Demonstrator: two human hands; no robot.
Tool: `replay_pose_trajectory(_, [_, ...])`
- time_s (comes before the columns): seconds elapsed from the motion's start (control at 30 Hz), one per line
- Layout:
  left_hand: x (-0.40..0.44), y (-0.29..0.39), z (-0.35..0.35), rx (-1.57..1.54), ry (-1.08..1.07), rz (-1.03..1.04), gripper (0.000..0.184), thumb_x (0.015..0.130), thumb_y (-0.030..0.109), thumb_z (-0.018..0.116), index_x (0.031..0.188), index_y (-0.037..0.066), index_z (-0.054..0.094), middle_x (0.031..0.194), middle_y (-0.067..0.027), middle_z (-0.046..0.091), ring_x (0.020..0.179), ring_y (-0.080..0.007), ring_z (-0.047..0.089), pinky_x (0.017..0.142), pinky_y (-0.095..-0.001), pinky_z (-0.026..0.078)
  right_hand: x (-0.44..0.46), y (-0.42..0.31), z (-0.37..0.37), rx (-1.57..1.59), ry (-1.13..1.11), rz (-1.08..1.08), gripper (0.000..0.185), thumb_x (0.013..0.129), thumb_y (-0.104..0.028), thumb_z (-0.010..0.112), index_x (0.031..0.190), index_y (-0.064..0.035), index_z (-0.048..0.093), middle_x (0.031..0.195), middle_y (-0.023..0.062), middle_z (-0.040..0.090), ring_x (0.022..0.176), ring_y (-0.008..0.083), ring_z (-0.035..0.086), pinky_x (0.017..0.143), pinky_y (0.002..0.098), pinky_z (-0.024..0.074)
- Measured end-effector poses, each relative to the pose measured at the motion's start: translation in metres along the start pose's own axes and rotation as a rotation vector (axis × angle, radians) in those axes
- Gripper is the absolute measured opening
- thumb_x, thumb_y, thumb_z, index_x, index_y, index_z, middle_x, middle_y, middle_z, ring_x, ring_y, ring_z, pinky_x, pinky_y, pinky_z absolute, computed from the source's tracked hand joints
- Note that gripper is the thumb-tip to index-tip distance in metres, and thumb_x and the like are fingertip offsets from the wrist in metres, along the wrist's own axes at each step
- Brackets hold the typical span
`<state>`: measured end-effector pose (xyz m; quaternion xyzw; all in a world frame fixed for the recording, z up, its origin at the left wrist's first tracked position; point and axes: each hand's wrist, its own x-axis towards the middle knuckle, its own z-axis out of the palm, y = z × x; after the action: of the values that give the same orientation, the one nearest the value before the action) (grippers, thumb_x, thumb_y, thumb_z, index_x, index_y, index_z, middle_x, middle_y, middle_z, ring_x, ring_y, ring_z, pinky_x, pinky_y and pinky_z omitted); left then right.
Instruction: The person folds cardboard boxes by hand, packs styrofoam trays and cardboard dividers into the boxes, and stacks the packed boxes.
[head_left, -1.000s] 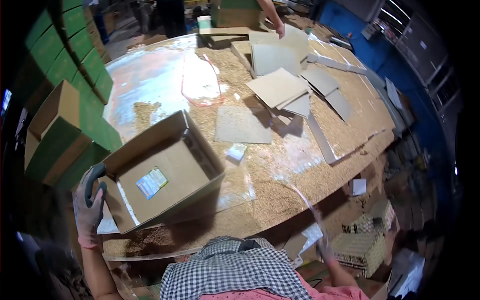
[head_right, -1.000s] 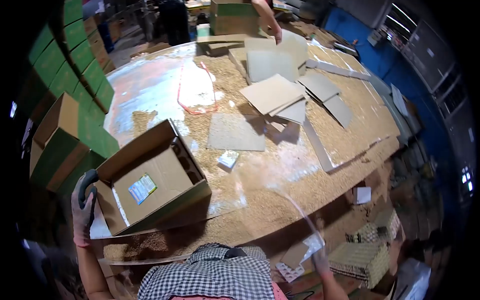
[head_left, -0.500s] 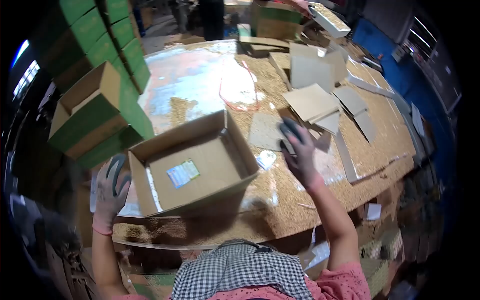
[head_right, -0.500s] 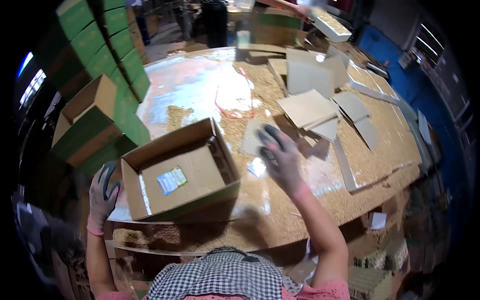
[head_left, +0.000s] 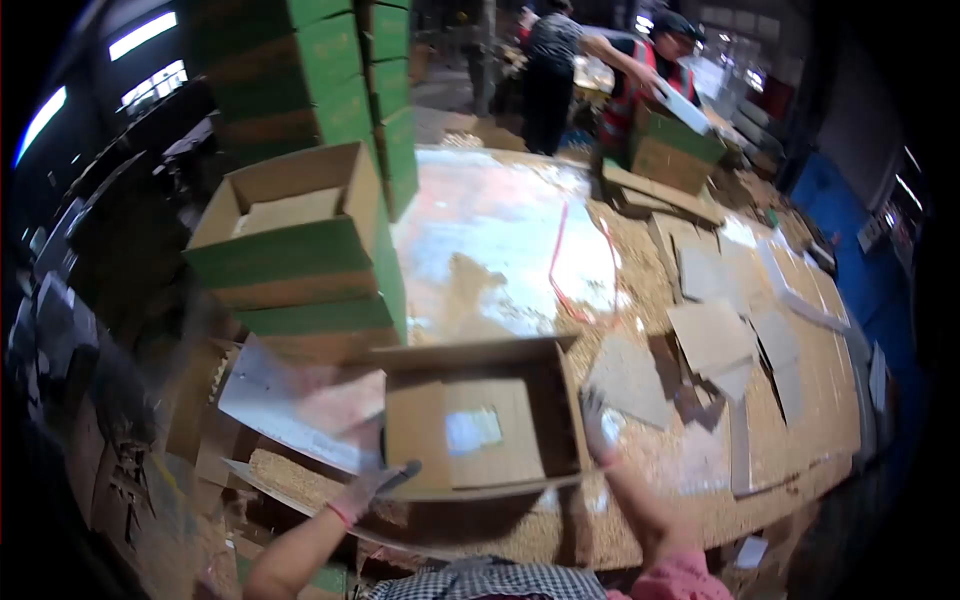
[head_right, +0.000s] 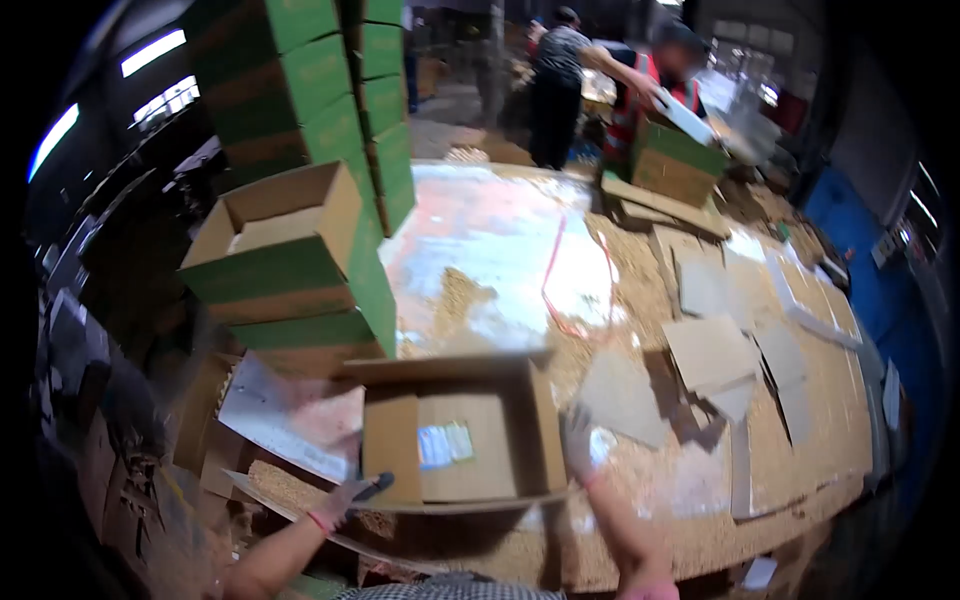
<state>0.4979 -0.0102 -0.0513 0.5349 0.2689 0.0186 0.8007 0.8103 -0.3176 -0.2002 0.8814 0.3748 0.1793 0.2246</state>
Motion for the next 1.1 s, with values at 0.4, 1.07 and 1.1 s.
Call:
replay_pose_trajectory(0.4, [0.072, 0.178, 0.057, 0.336, -0.152, 1.218, 0.058, 0.102, 0.037, 0.031, 0.144, -0.003, 0.026, 0.147, -0.0172, 0.032, 0.138, -0.0300, 0.026, 0.113, -0.0389, 0.019, 0.087, 0.093, -0.221, 1.896, 0.224, 0.675, 0.052, 0.098, -0.026, 0.047, 0.137, 0.0059, 0.034, 0.137, 0.0258, 0.040, 0.126, 0.0377, 0.040, 0.105, 0.0391, 0.0354])
replay_pose_trajectory(1.07, [0.023, 0.406, -0.215, 0.020, 0.254, 1.178, 0.038, 0.095, 0.031, 0.055, 0.127, 0.009, 0.054, 0.110, -0.0040, 0.062, 0.096, -0.0150, 0.058, 0.083, -0.0288, 0.048, 0.402, -0.090, -0.388, 1.451, 0.157, -0.085, 0.055, 0.096, -0.034, 0.048, 0.137, 0.0016, 0.037, 0.137, 0.0239, 0.043, 0.124, 0.0370, 0.043, 0.102, 0.0408, 0.0377])
replay_pose_trajectory(1.1, [0.034, 0.385, -0.231, 0.043, 0.316, 1.134, 0.044, 0.092, 0.028, 0.059, 0.130, 0.008, 0.050, 0.116, -0.0059, 0.059, 0.102, -0.0163, 0.055, 0.087, -0.0297, 0.046, 0.399, -0.086, -0.380, 1.434, 0.161, -0.096, 0.055, 0.096, -0.035, 0.048, 0.137, 0.0014, 0.038, 0.137, 0.0239, 0.043, 0.124, 0.0370, 0.044, 0.102, 0.0408, 0.0379])
